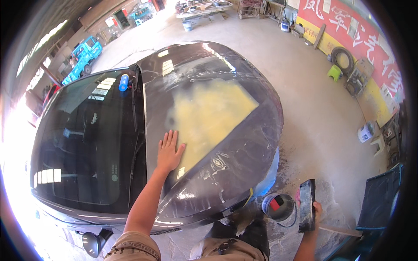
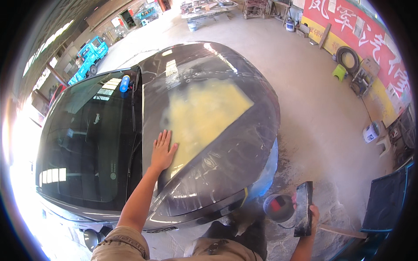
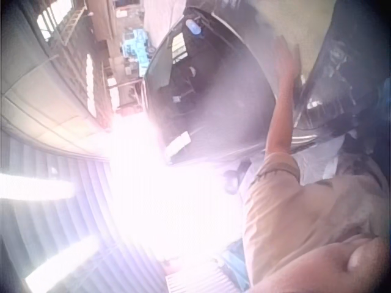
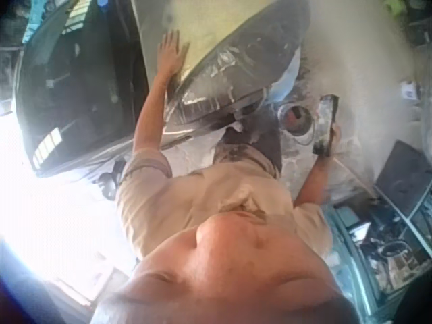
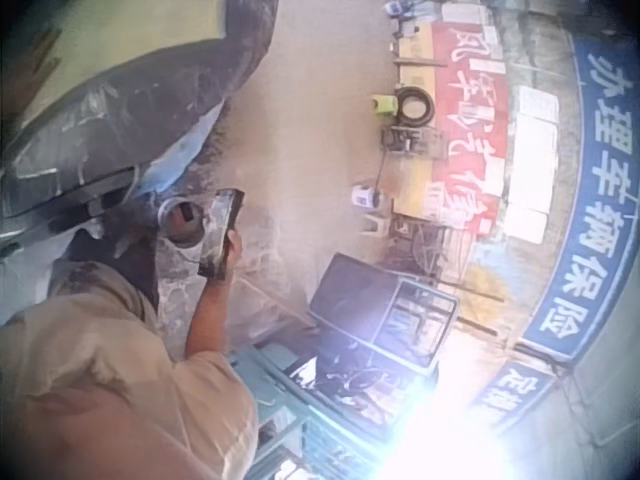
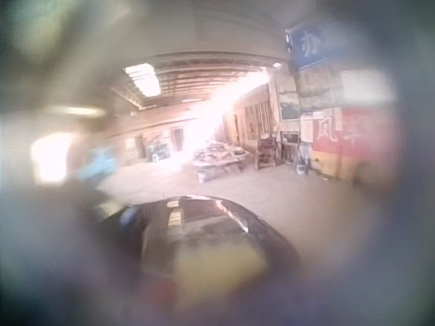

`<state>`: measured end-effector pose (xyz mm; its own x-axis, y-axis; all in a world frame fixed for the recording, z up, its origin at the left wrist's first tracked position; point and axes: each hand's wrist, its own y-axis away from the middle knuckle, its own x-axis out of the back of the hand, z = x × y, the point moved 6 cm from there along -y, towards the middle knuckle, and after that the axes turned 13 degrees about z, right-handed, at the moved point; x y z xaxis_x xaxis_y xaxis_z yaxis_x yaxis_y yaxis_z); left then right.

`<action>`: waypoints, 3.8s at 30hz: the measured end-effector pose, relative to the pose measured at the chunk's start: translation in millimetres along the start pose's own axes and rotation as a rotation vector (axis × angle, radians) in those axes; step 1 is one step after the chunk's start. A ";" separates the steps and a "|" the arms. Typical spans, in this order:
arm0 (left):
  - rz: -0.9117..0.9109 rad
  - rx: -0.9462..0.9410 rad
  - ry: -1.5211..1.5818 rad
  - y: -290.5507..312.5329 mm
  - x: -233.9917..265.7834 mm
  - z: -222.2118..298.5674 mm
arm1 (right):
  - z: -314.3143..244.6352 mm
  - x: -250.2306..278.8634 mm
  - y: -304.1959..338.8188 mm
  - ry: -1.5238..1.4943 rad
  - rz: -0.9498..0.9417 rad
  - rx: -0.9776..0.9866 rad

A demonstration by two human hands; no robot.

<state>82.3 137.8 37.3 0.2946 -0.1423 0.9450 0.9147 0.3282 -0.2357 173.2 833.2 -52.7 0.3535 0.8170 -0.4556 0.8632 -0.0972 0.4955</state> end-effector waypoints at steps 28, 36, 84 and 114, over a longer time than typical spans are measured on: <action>-0.169 -0.303 -0.236 94.0 -58.1 275.4 | 370.7 327.8 -218.1 0.351 0.389 -0.674; -0.080 -0.355 -0.035 101.3 -74.8 267.1 | 490.2 437.6 -305.5 0.973 -0.208 -0.113; -0.073 -0.296 -0.028 75.9 -55.8 284.0 | 55.9 200.5 -140.9 -0.022 0.079 -0.512; 0.236 0.351 -0.067 -90.5 -29.2 15.1 | -9.3 -470.7 -130.6 0.190 -0.928 -0.328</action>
<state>-13.2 126.3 34.5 0.4552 0.0318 0.8898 0.6715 0.6440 -0.3665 -109.2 466.7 103.8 -0.4972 0.5704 -0.6538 0.6165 0.7625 0.1964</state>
